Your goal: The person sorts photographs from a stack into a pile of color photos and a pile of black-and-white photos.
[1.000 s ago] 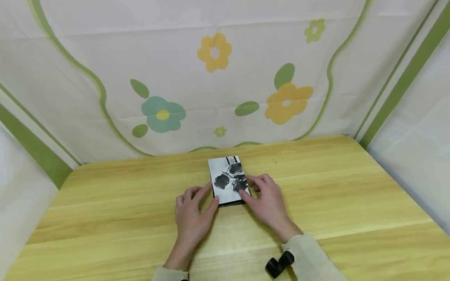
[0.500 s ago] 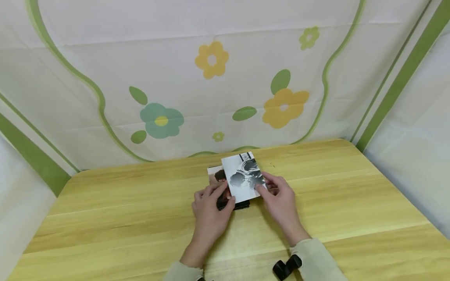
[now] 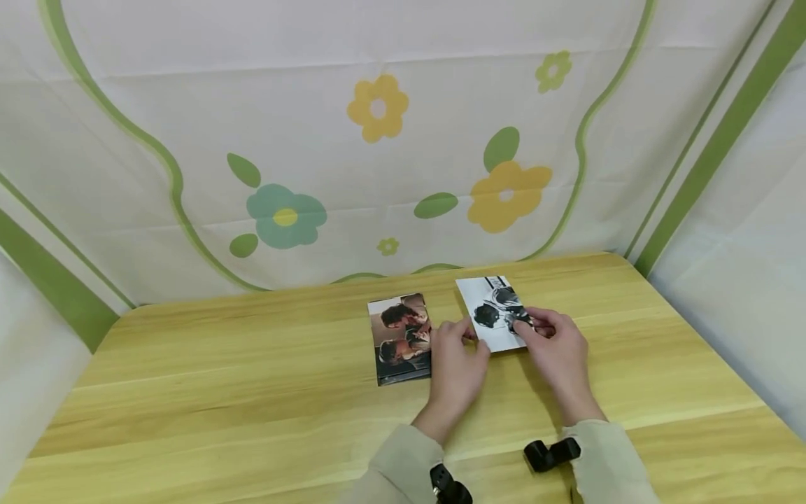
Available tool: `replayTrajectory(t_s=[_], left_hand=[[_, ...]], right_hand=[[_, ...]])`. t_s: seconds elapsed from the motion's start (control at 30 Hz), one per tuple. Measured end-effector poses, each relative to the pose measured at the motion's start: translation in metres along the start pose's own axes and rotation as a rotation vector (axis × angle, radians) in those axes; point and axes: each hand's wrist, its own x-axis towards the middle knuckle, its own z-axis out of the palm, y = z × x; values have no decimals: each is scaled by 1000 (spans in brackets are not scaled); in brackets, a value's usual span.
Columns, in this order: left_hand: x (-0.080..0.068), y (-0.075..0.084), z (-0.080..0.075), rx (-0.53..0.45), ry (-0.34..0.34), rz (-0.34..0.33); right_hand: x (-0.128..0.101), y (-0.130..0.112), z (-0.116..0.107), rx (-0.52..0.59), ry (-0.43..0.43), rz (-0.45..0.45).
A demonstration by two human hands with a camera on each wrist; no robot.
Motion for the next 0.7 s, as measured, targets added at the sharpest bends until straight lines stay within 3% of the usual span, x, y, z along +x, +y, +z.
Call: replayTrajectory(t_s=[0.17, 0.3, 0.5, 0.7], left_hand=[[-5, 1, 8, 241, 44, 43], [-5, 2, 10, 340, 39, 60], [-4, -1, 12, 452, 6, 68], [-5, -6, 13, 465, 8, 39]], right_hand=[[4, 3, -2, -89, -39, -54], [7, 5, 0, -132, -49, -95], [7, 7, 3, -149, -39, -103], [5, 6, 8, -147, -33, -103]])
